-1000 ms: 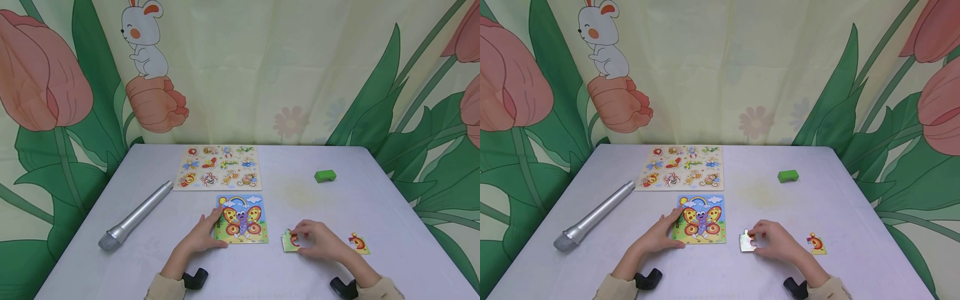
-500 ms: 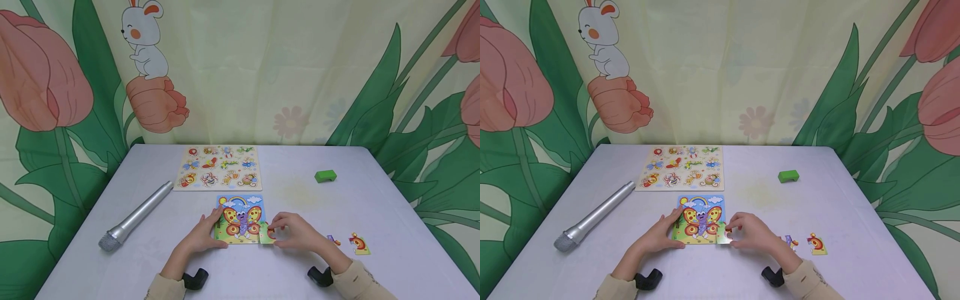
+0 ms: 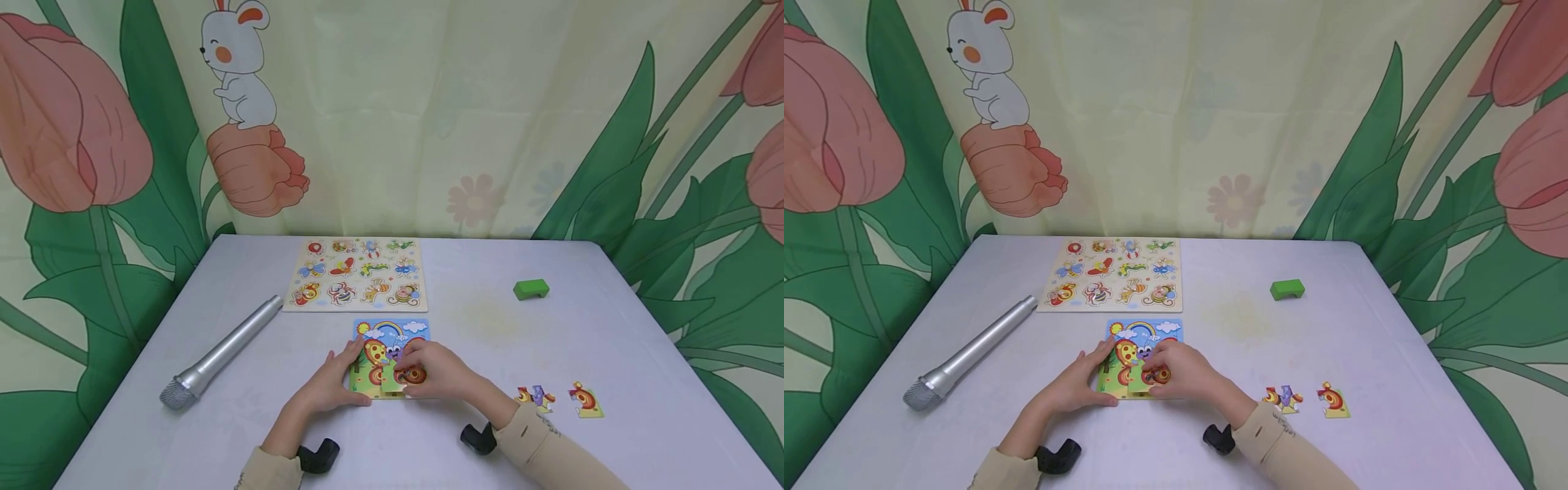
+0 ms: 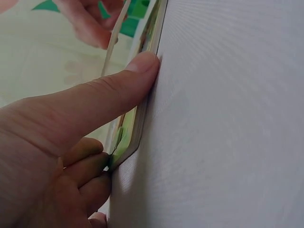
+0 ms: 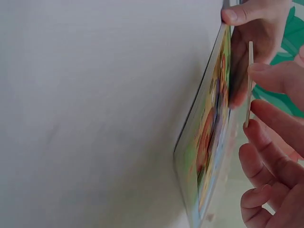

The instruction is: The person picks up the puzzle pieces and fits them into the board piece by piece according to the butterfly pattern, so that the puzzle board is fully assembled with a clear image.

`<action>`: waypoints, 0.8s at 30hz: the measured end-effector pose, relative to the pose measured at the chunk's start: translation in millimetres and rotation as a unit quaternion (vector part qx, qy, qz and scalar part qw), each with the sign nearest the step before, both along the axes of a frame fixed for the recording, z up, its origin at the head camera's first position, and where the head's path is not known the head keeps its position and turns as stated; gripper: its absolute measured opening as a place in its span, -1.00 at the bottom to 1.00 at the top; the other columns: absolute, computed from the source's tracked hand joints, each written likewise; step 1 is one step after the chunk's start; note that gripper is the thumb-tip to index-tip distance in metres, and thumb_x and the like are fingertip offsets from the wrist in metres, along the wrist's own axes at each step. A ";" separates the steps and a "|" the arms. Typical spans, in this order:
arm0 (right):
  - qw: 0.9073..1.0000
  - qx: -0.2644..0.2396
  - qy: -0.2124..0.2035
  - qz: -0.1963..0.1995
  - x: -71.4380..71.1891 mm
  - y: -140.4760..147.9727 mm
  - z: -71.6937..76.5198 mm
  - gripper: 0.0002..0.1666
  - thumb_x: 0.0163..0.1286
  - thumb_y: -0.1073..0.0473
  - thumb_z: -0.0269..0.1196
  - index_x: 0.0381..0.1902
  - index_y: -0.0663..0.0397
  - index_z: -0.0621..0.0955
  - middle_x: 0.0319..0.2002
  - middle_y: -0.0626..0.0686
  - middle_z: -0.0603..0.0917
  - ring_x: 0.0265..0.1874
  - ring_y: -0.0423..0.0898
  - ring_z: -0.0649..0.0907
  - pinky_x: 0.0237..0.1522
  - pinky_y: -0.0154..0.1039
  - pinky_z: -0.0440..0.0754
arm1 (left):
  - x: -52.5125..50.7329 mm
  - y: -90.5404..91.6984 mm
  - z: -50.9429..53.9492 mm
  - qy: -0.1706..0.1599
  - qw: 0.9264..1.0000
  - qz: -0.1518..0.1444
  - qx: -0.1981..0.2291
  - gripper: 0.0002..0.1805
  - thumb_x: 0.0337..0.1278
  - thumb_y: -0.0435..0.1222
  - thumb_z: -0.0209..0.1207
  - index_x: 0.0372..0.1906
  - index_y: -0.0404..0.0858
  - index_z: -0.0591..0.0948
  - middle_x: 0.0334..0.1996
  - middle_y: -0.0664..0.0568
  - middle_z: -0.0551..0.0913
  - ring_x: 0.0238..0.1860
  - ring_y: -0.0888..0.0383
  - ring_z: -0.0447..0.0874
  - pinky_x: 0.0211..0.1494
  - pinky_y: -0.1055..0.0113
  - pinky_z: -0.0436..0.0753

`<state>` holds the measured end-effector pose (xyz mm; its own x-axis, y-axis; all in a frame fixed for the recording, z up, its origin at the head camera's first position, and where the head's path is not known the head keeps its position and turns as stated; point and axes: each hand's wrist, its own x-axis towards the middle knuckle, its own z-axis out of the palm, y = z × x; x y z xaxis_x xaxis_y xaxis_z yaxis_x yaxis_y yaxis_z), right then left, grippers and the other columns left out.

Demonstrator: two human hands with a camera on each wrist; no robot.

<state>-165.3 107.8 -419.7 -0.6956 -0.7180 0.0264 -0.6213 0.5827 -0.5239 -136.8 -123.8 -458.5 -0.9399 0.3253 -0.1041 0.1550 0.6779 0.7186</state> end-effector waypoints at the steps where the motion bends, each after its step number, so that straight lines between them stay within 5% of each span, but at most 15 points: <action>1: 1.000 0.004 0.002 0.001 -0.6 -3.6 -0.6 -0.63 -0.04 0.12 0.42 -0.20 0.04 0.71 -0.23 -0.11 0.57 -0.24 -0.20 0.48 -0.22 -0.40 0.53 | 0.1 -0.1 0.2 0.000 1.000 -0.001 0.000 0.13 -0.32 -0.10 0.45 0.41 -0.25 0.06 0.40 -0.05 0.03 0.40 -0.01 -0.09 0.42 0.00 -0.21; 24: 0.998 0.053 0.029 0.020 -5.0 -49.9 -7.8 -0.69 -0.03 0.08 0.43 -0.26 0.00 0.71 -0.27 -0.16 0.60 -0.29 -0.31 0.49 -0.30 -0.49 0.50 | -1.0 -1.0 -0.1 -0.008 1.000 -0.001 0.005 0.13 -0.33 -0.09 0.45 0.41 -0.23 0.06 0.40 -0.05 0.04 0.40 -0.02 -0.09 0.41 -0.02 -0.22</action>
